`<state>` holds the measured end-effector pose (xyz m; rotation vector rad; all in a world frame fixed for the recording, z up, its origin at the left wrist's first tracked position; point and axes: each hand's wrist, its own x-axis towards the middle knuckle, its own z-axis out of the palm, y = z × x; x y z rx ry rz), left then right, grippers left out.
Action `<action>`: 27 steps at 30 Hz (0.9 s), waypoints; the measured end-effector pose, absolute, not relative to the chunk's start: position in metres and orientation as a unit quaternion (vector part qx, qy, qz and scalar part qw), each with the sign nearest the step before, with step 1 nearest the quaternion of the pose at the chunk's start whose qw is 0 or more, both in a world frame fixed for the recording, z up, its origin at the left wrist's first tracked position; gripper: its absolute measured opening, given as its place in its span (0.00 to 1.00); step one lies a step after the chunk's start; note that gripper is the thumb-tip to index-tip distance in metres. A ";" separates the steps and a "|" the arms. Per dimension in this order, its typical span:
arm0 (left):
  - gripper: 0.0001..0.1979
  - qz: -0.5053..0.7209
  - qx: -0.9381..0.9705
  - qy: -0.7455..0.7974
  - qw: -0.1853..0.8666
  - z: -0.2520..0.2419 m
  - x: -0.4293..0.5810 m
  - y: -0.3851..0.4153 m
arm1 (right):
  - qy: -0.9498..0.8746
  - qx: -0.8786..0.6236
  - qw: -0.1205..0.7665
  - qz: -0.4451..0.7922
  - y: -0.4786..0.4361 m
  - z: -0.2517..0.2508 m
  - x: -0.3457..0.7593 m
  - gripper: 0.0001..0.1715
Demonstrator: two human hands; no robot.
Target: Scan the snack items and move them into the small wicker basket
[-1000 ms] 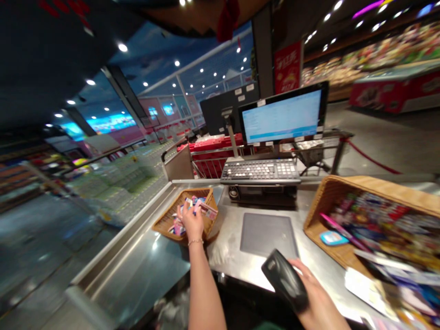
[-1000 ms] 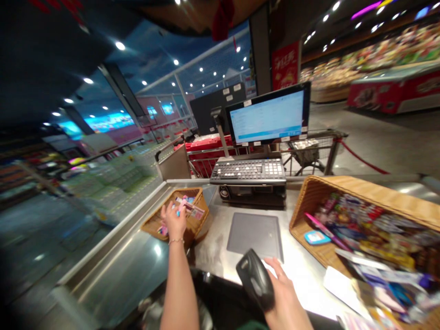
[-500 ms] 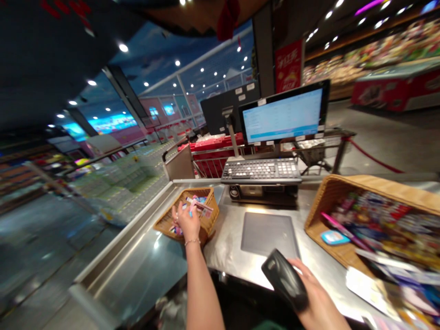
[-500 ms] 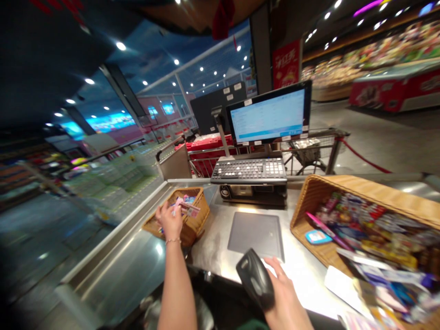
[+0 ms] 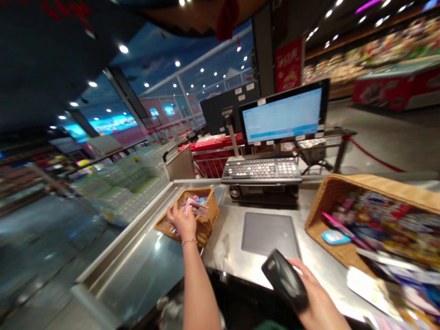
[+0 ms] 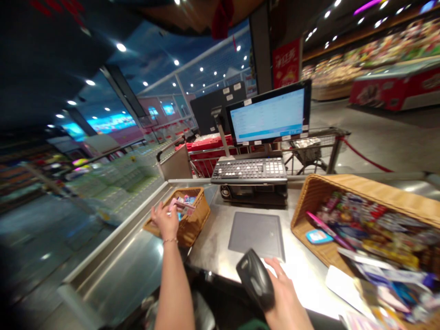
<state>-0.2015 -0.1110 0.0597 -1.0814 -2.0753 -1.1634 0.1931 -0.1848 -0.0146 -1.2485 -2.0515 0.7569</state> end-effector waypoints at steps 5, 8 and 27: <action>0.18 -0.426 -0.393 -0.772 0.260 0.061 -0.203 -0.113 | -0.775 -0.472 0.297 0.297 -0.186 -0.013 0.194 0.26; 0.18 -0.426 -0.382 -0.776 0.264 0.063 -0.202 -0.115 | -0.777 -0.469 0.294 0.298 -0.186 -0.008 0.192 0.26; 0.18 -0.434 -0.284 -0.803 0.292 0.077 -0.203 -0.127 | -0.768 -0.470 0.312 0.303 -0.186 -0.006 0.190 0.24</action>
